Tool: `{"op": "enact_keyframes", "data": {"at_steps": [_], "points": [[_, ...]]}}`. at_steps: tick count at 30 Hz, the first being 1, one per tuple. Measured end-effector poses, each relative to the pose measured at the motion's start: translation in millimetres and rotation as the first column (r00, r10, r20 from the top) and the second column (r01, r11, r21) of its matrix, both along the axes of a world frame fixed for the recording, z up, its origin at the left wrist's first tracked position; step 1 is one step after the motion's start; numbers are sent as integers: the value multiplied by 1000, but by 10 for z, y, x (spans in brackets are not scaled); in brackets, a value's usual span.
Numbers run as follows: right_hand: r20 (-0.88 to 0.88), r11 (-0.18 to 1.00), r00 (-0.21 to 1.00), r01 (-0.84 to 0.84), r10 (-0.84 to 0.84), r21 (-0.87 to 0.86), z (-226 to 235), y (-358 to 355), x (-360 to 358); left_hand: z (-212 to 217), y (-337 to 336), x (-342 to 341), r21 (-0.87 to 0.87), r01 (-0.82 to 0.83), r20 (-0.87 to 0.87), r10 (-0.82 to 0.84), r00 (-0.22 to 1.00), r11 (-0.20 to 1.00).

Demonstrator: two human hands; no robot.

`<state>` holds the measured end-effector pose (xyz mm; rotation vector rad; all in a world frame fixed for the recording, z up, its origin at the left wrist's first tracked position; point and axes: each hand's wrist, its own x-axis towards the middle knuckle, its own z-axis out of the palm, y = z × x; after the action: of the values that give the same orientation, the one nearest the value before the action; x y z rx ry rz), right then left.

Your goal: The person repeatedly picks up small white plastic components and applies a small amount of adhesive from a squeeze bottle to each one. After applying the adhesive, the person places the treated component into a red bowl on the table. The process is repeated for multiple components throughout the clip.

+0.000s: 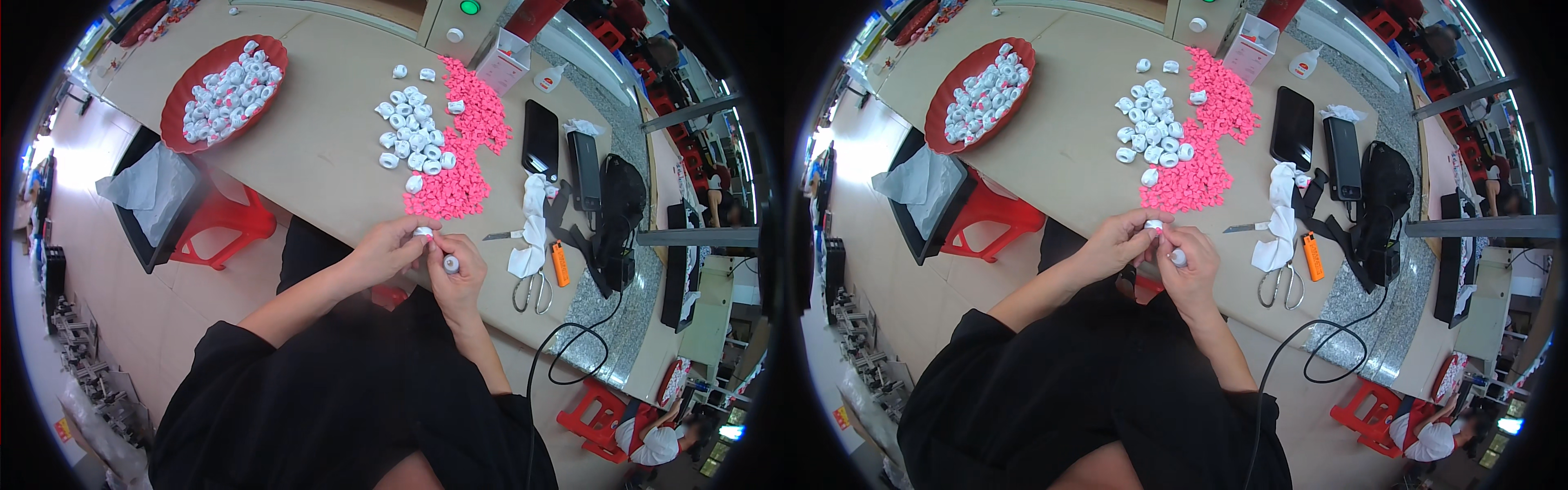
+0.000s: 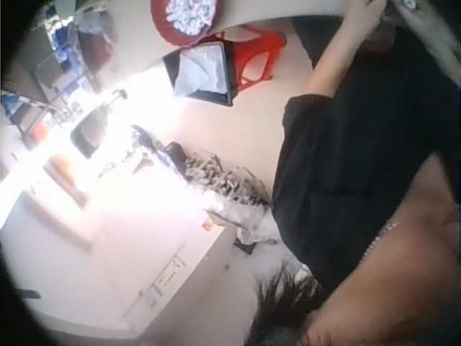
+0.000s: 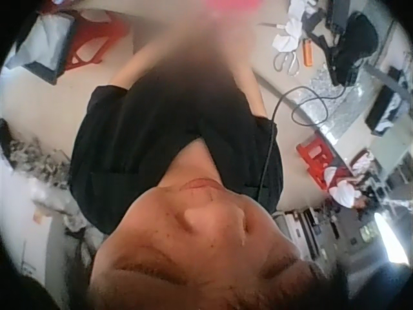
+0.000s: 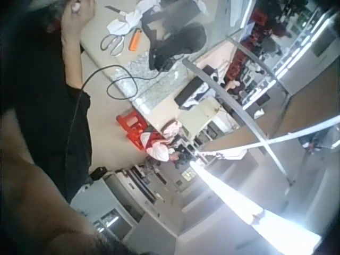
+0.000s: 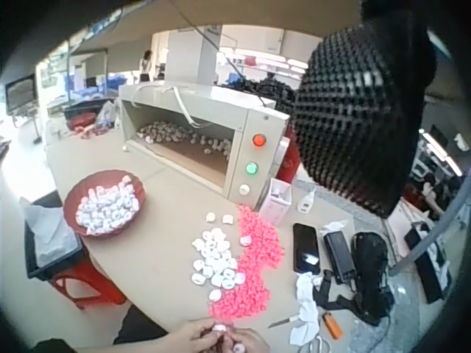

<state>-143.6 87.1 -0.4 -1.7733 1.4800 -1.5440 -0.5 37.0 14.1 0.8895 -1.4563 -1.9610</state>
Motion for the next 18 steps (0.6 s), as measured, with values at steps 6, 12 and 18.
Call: {"op": "enact_keyframes", "data": {"at_steps": [6, 12, 18], "points": [[108, 997, 993, 31, -39, 67, 90, 2, 91, 61, 20, 27, -15, -23, -36, 22, 999, 1000], [645, 964, 758, -91, -95, 249, 100, 52, -72, 240, -460, 615, -256, -548, -12, 564, 825, 796], [732, 965, 680, -175, -26, 197, 110, -15, -66, 405, -1093, 1474, -765, -499, 190, 883, 428, 407]]}}
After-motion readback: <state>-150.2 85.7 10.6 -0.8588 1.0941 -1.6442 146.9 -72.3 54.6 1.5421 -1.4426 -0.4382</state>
